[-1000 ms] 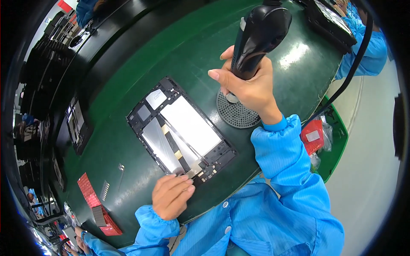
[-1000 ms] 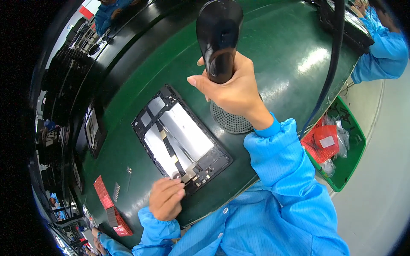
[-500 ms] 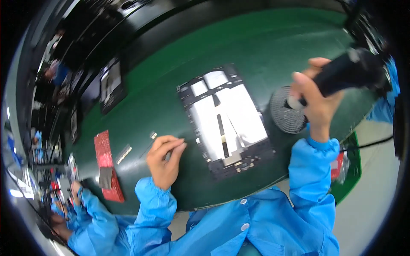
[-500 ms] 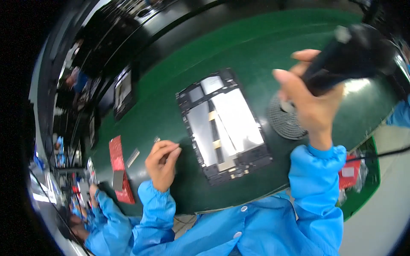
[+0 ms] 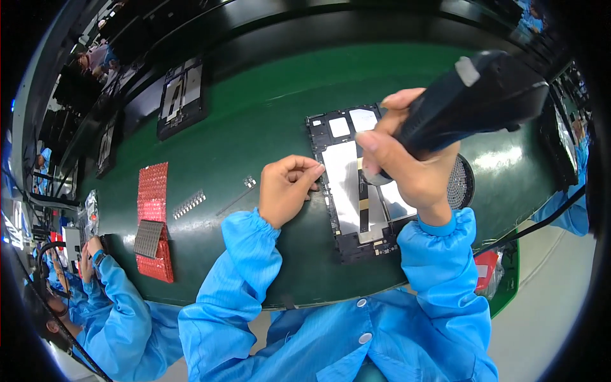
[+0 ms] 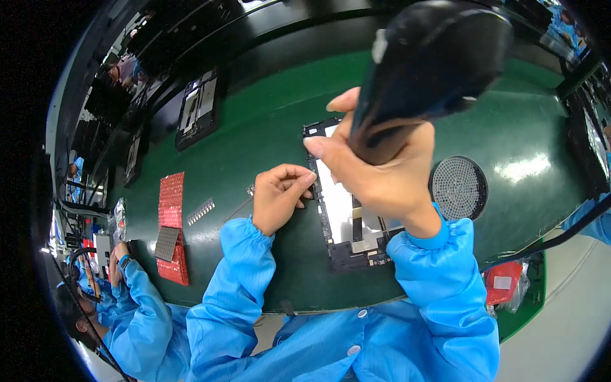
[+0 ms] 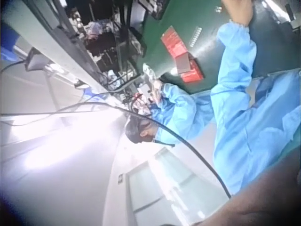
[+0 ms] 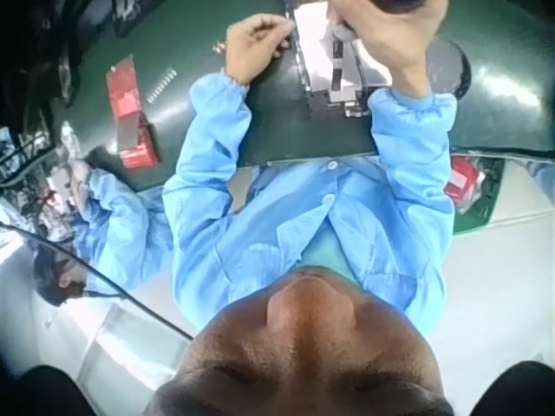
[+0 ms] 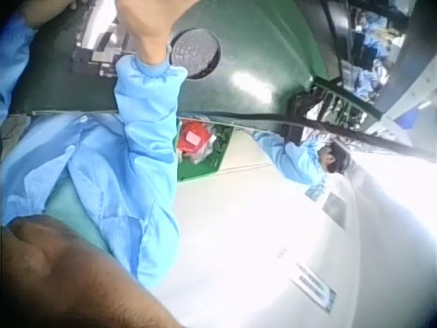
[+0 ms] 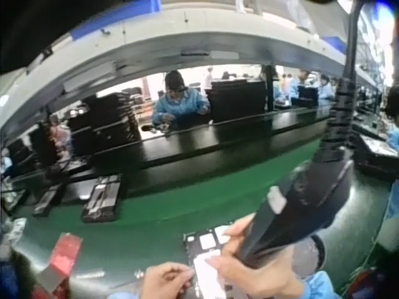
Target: Use an electric screwdriver to secure components into an electronic device housing on an assembly line.
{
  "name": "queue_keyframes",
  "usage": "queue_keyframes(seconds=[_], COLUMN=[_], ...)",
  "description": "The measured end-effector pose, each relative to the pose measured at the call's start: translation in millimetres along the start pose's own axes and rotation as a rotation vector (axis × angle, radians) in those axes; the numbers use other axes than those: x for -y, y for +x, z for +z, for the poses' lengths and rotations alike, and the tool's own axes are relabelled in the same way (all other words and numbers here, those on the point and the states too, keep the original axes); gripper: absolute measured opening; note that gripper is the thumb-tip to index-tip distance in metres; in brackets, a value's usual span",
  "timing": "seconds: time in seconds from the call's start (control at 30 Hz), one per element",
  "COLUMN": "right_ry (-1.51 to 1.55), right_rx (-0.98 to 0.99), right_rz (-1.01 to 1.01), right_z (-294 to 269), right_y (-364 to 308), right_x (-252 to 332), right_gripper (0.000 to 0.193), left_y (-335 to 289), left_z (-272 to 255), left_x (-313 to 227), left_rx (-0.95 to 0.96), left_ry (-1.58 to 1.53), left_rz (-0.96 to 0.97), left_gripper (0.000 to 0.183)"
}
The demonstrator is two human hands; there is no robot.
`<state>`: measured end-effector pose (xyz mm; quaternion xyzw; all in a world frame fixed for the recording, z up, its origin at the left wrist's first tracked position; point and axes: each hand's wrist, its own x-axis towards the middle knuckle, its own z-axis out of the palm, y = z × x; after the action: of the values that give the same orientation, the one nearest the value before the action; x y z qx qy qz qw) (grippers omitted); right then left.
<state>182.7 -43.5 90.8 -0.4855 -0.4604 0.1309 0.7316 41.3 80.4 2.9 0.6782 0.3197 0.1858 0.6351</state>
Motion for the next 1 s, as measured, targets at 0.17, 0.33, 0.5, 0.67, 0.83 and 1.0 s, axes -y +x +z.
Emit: queue_keyframes(seconds=[0.17, 0.33, 0.5, 0.67, 0.83, 1.0], right_ry=[0.016, 0.033, 0.106, 0.064, 0.119, 0.036], right_rx=[0.063, 0.074, -0.011, 0.018, 0.005, 0.058], right_rz=[-0.045, -0.022, 0.09, 0.085, 0.127, 0.065], right_z=[23, 40, 51, 54, 55, 55], right_y=[11, 17, 16, 17, 17, 17], right_x=[-18, -33, -43, -50, -52, -55], right_gripper=[0.035, 0.034, 0.027, 0.027, 0.027, 0.03], left_y=[8, 10, 17, 25, 24, 24], left_z=[2, 1, -5, -12, -12, -13], left_x=[3, 4, 1, -5, -8, -6], left_rx=[-0.019, -0.058, -0.002, 0.086, 0.1, 0.106], left_ry=[-0.044, 0.049, 0.002, -0.036, -0.037, -0.027], left_rz=[0.048, 0.09, 0.042, -0.113, -0.147, -0.15], left_gripper=[0.014, 0.012, 0.012, 0.013, 0.009, 0.008])
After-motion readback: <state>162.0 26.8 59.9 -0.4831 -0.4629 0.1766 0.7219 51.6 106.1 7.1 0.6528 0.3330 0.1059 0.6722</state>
